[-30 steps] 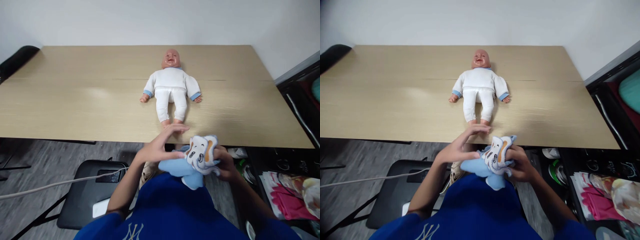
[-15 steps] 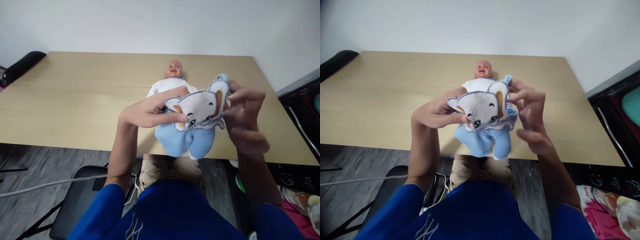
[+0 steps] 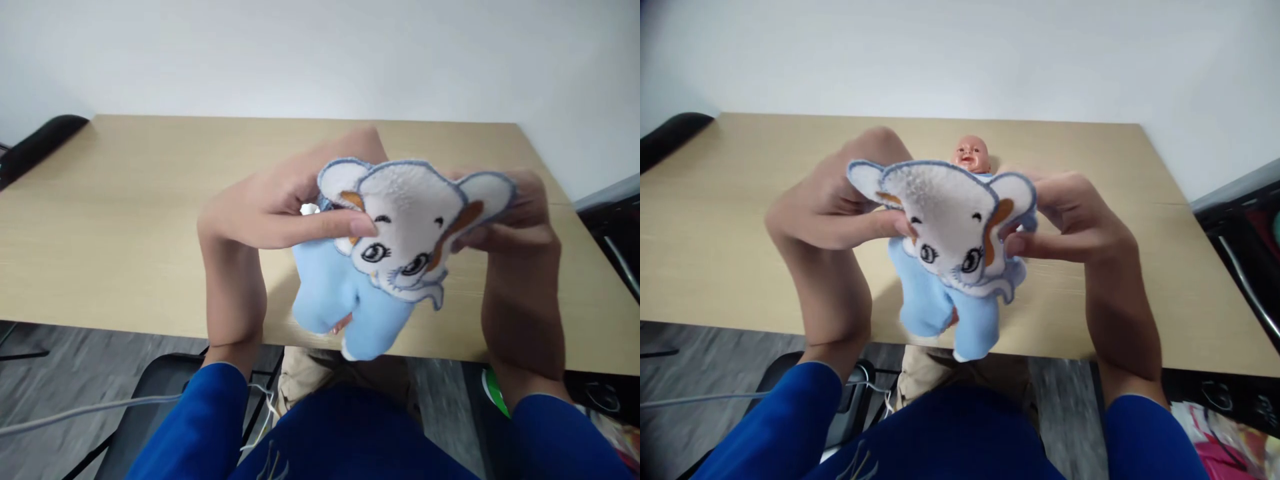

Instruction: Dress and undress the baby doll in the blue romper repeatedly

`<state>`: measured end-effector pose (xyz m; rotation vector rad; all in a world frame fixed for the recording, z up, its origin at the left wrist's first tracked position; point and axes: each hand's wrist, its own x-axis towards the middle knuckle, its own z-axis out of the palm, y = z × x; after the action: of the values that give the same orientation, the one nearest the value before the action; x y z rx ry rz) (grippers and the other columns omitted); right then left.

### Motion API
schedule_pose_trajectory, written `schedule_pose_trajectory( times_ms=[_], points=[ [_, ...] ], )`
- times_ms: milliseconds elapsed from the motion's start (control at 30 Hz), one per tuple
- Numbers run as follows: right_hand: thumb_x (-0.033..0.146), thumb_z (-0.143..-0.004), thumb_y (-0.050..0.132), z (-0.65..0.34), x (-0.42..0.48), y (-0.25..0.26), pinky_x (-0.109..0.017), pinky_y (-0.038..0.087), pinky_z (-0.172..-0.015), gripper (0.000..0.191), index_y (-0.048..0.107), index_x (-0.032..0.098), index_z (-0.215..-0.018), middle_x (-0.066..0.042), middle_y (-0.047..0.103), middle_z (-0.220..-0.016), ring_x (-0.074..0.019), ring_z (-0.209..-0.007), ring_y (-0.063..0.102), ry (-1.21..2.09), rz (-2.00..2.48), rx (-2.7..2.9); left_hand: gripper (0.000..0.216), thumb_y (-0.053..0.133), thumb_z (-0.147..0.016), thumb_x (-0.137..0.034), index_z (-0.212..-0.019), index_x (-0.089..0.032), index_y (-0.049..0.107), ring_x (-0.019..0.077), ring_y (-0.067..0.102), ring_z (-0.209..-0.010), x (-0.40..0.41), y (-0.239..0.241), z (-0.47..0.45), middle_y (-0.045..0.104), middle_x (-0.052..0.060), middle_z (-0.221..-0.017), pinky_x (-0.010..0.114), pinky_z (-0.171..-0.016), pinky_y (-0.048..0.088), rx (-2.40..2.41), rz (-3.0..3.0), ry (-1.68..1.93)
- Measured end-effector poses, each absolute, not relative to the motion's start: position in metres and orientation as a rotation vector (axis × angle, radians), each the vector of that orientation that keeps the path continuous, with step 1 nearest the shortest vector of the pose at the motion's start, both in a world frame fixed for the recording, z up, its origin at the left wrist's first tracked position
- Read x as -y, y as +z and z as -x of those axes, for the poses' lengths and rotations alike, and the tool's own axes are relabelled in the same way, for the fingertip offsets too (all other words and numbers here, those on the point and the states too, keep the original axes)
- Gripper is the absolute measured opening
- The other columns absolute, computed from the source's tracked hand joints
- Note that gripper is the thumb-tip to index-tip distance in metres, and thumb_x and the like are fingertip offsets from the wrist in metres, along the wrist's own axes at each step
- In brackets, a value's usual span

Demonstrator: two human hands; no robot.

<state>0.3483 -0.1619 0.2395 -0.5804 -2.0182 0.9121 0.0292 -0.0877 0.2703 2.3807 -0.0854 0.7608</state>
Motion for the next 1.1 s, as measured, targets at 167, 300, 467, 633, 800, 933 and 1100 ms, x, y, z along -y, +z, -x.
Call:
schedule_pose_trajectory(
  times_ms=[167, 300, 467, 633, 800, 933, 1100],
  points=[
    [0.057, -0.107, 0.101, -0.322, 0.159, 0.227, -0.028, 0.045, -0.037, 0.039, 0.073, 0.033, -0.093, 0.009, 0.067, -0.069, -0.0124, -0.041, 0.048, 1.005, 0.469, 1.488, 0.028, 0.093, -0.113, -0.041, -0.123, -0.023, 0.074, 0.0171, 0.073, -0.083, 0.077, 0.267, -0.017, 0.074, 0.001, -0.098, 0.028, -0.071, 0.06, -0.078, -2.228, 0.621],
    [0.044, -0.115, 0.097, -0.325, 0.142, 0.225, -0.023, 0.053, -0.054, 0.022, 0.082, 0.028, -0.116, 0.004, 0.077, -0.092, -0.0117, -0.065, 0.065, 1.109, 0.503, 1.64, 0.038, 0.097, -0.112, -0.054, -0.113, -0.021, 0.078, 0.0203, 0.074, -0.094, 0.067, 0.255, -0.02, 0.071, 0.002, -0.097, 0.034, -0.087, 0.065, -0.168, -2.215, 0.65],
    [0.032, -0.099, 0.111, -0.337, 0.12, 0.219, -0.024, 0.067, -0.081, 0.037, 0.092, 0.018, -0.127, 0.0, 0.087, -0.106, -0.0155, -0.091, 0.076, 1.188, 0.508, 2.269, 0.054, 0.091, -0.113, -0.072, -0.121, -0.02, 0.079, 0.0228, 0.079, -0.104, 0.067, 0.249, -0.03, 0.08, 0.006, -0.11, 0.035, -0.093, 0.067, -0.282, -2.164, 0.859],
    [0.035, -0.1, 0.111, -0.34, 0.125, 0.213, -0.029, 0.07, -0.087, 0.021, 0.096, 0.022, -0.106, 0.001, 0.089, -0.101, -0.0176, -0.093, 0.079, 0.972, 0.607, 2.01, 0.039, 0.091, -0.116, -0.059, -0.122, -0.021, 0.084, 0.0196, 0.081, -0.097, 0.055, 0.252, -0.013, 0.086, 0.001, -0.109, 0.03, -0.088, 0.066, -0.351, -2.25, 0.472],
    [0.034, -0.095, 0.113, -0.333, 0.128, 0.216, -0.04, 0.077, -0.093, 0.02, 0.095, 0.03, -0.102, 0.001, 0.086, -0.095, -0.0236, -0.091, 0.079, 1.002, 0.641, 1.907, 0.026, 0.088, -0.118, -0.046, -0.113, -0.02, 0.086, 0.0169, 0.075, -0.087, 0.041, 0.247, -0.009, 0.08, -0.001, -0.094, 0.026, -0.077, 0.064, -0.171, -2.306, 0.434],
    [0.034, -0.101, 0.105, -0.318, 0.116, 0.206, -0.04, 0.078, -0.101, 0.022, 0.093, 0.022, -0.114, -0.001, 0.09, -0.106, -0.0226, -0.096, 0.083, 1.251, 0.528, 2.135, 0.028, 0.084, -0.12, -0.048, -0.121, -0.021, 0.088, 0.0279, 0.083, -0.138, 0.044, 0.242, -0.024, 0.087, 0.004, -0.117, 0.033, -0.122, 0.066, -0.174, -2.261, 0.646],
    [0.041, -0.093, 0.111, -0.321, 0.118, 0.194, -0.039, 0.074, -0.103, 0.031, 0.092, 0.022, -0.109, -0.002, 0.09, -0.108, -0.0259, -0.105, 0.084, 1.193, 0.624, 2.145, 0.042, 0.101, -0.106, -0.058, -0.103, -0.019, 0.086, 0.0203, 0.079, -0.076, 0.037, 0.239, -0.024, 0.079, -0.001, -0.083, 0.029, -0.074, 0.067, -0.24, -2.165, 0.2]
  ],
)
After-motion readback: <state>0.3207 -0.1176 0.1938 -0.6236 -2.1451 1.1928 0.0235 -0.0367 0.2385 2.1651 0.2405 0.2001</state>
